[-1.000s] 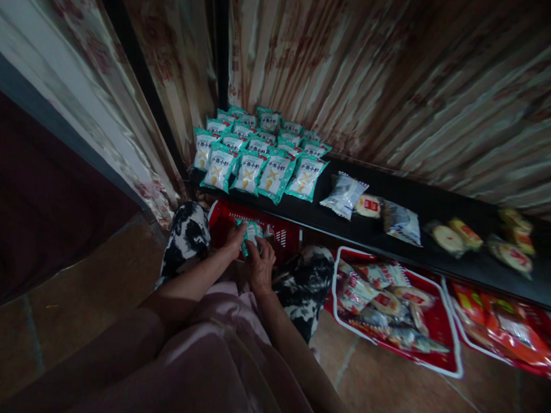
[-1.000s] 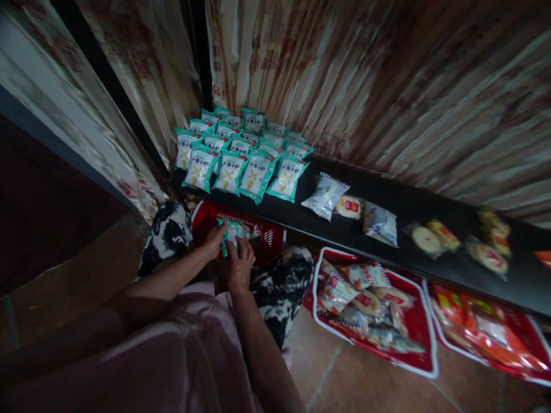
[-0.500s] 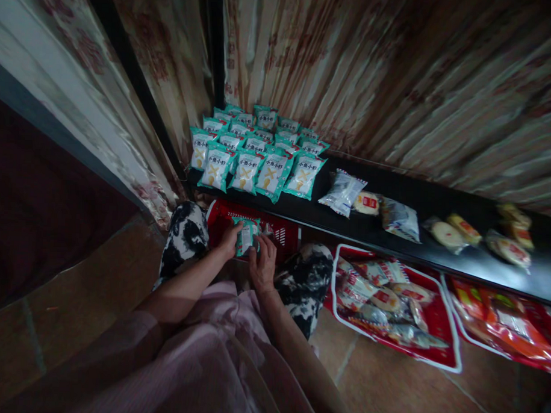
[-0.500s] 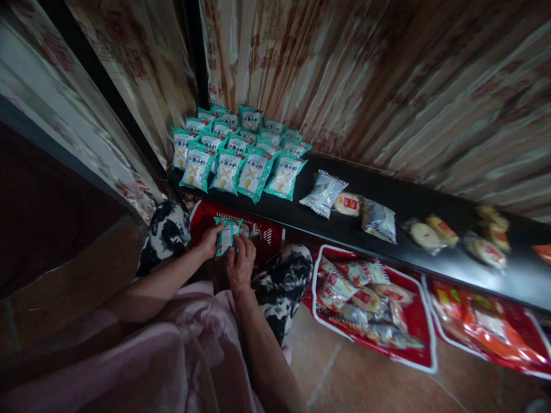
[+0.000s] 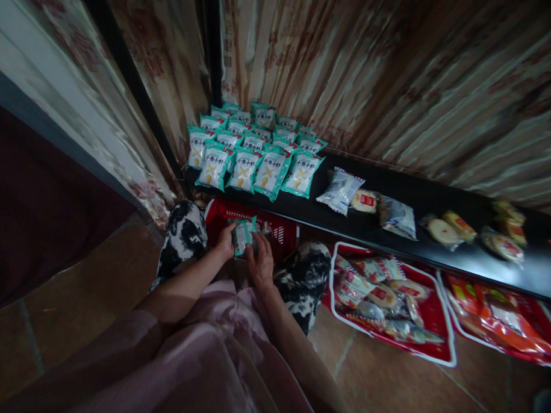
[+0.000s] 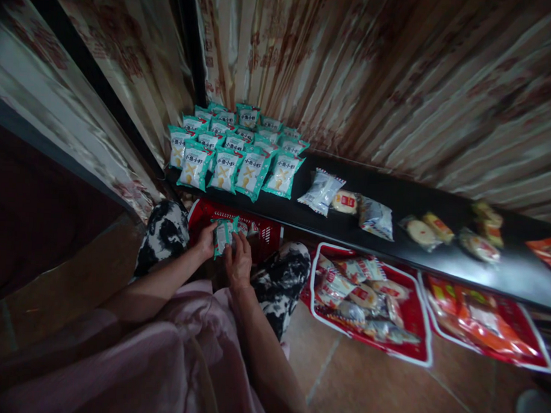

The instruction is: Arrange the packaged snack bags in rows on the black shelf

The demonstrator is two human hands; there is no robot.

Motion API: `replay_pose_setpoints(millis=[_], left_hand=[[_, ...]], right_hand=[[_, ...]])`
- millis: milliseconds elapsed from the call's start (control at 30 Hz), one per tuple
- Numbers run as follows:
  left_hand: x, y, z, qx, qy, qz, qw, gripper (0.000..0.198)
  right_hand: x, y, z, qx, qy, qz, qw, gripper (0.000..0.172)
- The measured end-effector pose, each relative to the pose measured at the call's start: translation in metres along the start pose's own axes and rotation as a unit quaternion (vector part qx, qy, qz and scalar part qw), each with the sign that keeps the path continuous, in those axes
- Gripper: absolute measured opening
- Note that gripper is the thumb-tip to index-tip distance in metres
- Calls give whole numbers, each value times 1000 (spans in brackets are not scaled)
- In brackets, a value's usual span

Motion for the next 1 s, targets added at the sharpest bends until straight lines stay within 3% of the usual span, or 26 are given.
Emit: replay_pose_setpoints(millis=[500, 833, 1000], left_hand=[[2, 5, 3, -6, -18, 25, 1000, 26], [-12, -6, 10, 21, -50, 3, 999, 17], [-17, -14, 9, 42, -76, -16, 996, 14]], right_hand=[[-2, -6, 9, -84, 15, 3, 996, 34], [-4, -11, 13, -49, -12, -23, 998, 40], [-1, -10, 21, -30, -69, -36, 996, 42]])
Point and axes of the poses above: each hand's wrist, its own x-axis towards the middle knuckle, its own y-axis out of the back of the hand, z = x × y, the point moved 6 cm from there along x, towards the middle knuckle, and after that the axes turned 8 degrees about z, right-handed, at the moved point
